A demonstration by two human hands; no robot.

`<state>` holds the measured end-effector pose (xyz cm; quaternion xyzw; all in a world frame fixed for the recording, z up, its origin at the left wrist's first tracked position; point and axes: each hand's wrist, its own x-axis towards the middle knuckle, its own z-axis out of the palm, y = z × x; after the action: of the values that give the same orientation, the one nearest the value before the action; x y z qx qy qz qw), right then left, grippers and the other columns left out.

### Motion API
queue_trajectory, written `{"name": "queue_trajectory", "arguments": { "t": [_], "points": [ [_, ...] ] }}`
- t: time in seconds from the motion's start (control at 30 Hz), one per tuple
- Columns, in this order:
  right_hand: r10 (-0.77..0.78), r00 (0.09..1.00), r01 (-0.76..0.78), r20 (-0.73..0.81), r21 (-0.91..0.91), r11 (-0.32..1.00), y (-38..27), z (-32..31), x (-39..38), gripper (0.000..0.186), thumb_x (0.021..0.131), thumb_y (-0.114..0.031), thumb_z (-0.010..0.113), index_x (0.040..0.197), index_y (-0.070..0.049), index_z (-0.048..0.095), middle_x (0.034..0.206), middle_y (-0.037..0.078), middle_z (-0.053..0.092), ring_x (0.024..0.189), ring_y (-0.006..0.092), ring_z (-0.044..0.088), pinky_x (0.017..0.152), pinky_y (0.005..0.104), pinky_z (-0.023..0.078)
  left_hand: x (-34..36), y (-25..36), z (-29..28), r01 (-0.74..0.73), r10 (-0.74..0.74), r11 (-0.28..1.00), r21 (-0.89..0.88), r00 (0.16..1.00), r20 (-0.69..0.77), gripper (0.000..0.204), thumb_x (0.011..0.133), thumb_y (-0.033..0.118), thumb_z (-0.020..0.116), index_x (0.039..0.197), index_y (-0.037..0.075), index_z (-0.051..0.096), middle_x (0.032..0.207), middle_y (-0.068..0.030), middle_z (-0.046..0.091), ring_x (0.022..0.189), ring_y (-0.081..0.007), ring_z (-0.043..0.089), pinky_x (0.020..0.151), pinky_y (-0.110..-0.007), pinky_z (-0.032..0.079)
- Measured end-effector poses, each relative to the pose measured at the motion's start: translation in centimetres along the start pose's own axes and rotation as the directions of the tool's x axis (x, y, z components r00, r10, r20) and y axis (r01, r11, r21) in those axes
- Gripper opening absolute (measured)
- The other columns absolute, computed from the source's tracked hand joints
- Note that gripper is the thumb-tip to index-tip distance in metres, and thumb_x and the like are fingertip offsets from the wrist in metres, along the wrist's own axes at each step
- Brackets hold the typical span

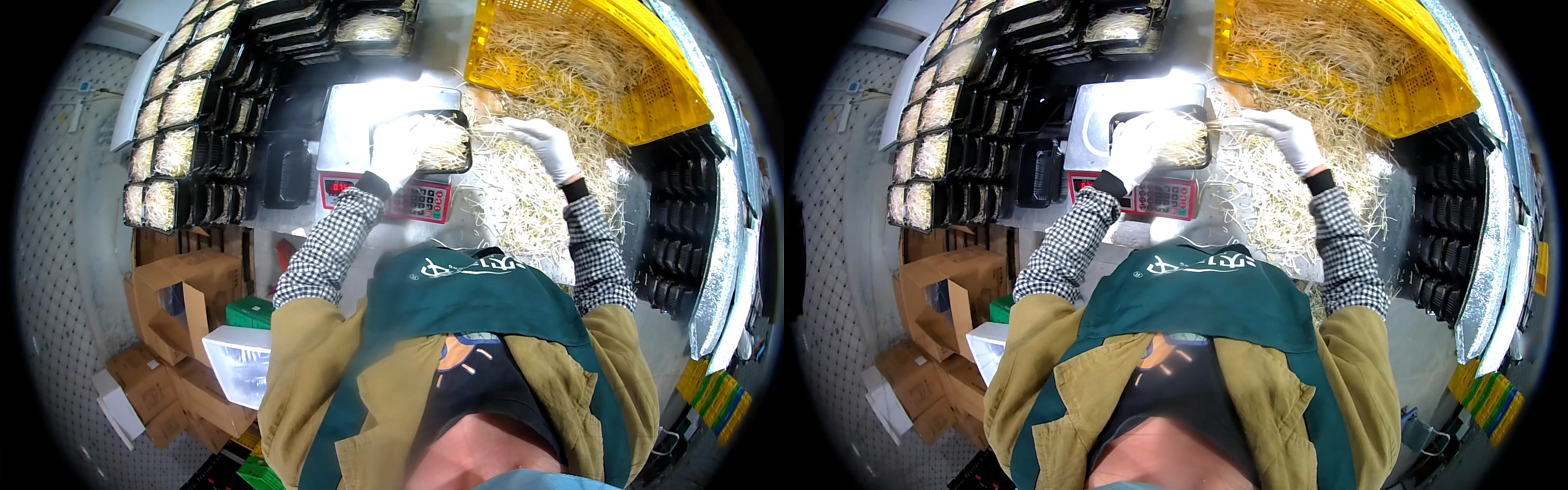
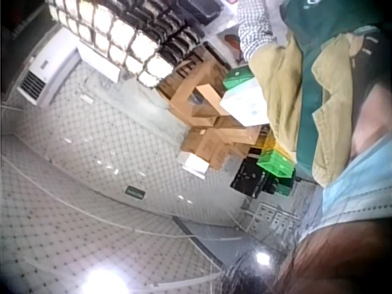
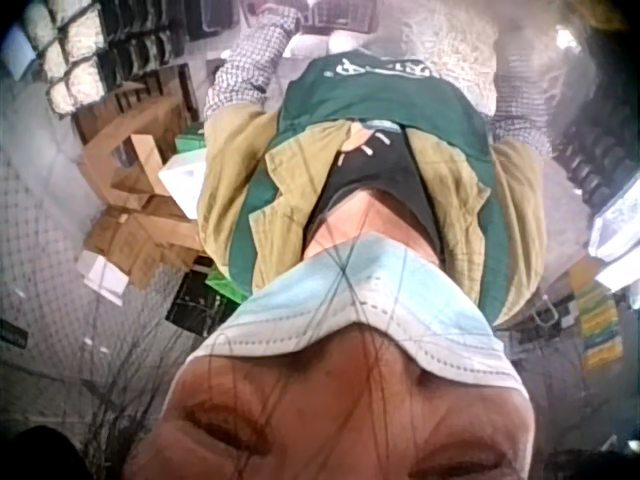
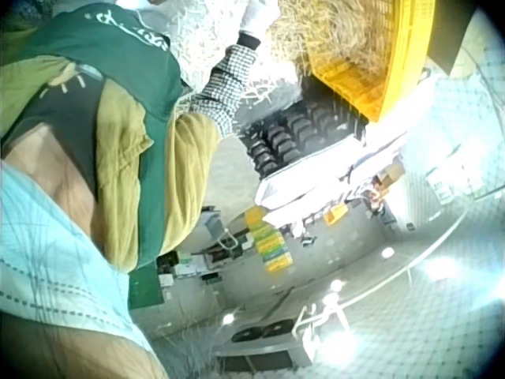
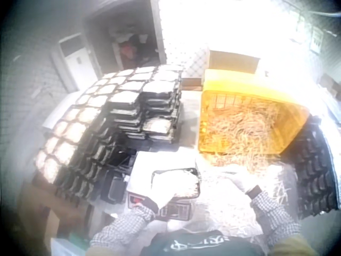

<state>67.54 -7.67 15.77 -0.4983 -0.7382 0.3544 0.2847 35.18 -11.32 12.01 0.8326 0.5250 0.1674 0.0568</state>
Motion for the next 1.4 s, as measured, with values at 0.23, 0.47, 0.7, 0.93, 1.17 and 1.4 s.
{"name": "queue_trajectory", "arguments": {
  "t": [0.23,0.47,0.7,0.93,1.17,1.4],
  "points": [
    [-0.037,0.995,0.006,-0.09,-0.322,0.947,3.8,-1.6,-1.9,0.035,0.097,-0.02,0.06,0.131,-0.014,0.061,0.122,0.013,0.065,0.112,0.0265,0.063,0.096,0.0324,0.048,-1.3,-0.5,-5.3,0.082,-0.138,0.931,-0.356,0.981,-0.135,0.031,0.098,0.022,0.049,0.118,0.004,0.064,0.117,-0.0177,0.064,0.113,-0.0351,0.058,0.1,-0.043,0.043],
    [-0.062,0.945,0.113,-0.322,0.143,0.983,-2.2,8.3,1.0,0.04,0.102,-0.027,0.05,0.136,-0.005,0.054,0.134,0.015,0.058,0.125,0.0258,0.054,0.106,0.0331,0.04,-1.4,-3.1,-11.7,0.334,-0.352,0.884,-0.328,0.936,0.004,0.045,0.099,0.029,0.054,0.136,0.003,0.052,0.131,-0.0193,0.058,0.122,-0.0299,0.056,0.103,-0.036,0.043],
    [-0.312,0.919,0.282,-0.242,-0.15,0.948,-5.8,14.7,4.5,0.038,0.101,-0.026,0.049,0.132,-0.007,0.057,0.131,0.014,0.059,0.122,0.0287,0.054,0.107,0.037,0.039,-1.4,-0.6,-1.3,0.2,-0.242,0.958,-0.205,0.948,-0.205,0.047,0.095,0.031,0.054,0.132,0.003,0.053,0.135,-0.02,0.052,0.127,-0.0359,0.047,0.11,-0.045,0.034],
    [-0.354,0.919,0.266,-0.171,-0.393,0.88,-6.0,16.2,3.8,0.022,0.095,-0.023,0.046,0.094,-0.009,0.063,0.09,0.012,0.066,0.087,0.0313,0.062,0.078,0.0428,0.05,-0.4,0.2,0.0,0.088,-0.11,0.985,-0.151,0.983,-0.144,0.039,0.092,0.027,0.053,0.124,0.003,0.057,0.115,-0.0131,0.061,0.107,-0.0292,0.056,0.097,-0.044,0.04],
    [-0.238,0.969,0.2,-0.062,-0.363,0.91,-6.0,14.9,4.6,0.026,0.097,-0.022,0.049,0.111,-0.006,0.064,0.103,0.015,0.065,0.099,0.0335,0.06,0.089,0.0411,0.047,0.6,-0.4,0.2,0.065,-0.102,0.977,-0.202,0.979,-0.177,0.034,0.092,0.022,0.053,0.117,0.0,0.061,0.099,-0.0148,0.066,0.093,-0.03,0.062,0.084,-0.041,0.048],
    [-0.299,0.95,0.259,-0.096,-0.299,0.918,-7.0,14.0,3.5,0.03,0.097,-0.017,0.049,0.121,-0.005,0.063,0.115,0.016,0.066,0.11,0.0304,0.059,0.097,0.0385,0.046,0.0,-0.3,-0.9,0.112,-0.175,0.934,-0.339,0.971,-0.161,0.039,0.094,0.025,0.051,0.123,0.0,0.058,0.111,-0.0125,0.065,0.104,-0.029,0.059,0.094,-0.047,0.043]
  ]
}}
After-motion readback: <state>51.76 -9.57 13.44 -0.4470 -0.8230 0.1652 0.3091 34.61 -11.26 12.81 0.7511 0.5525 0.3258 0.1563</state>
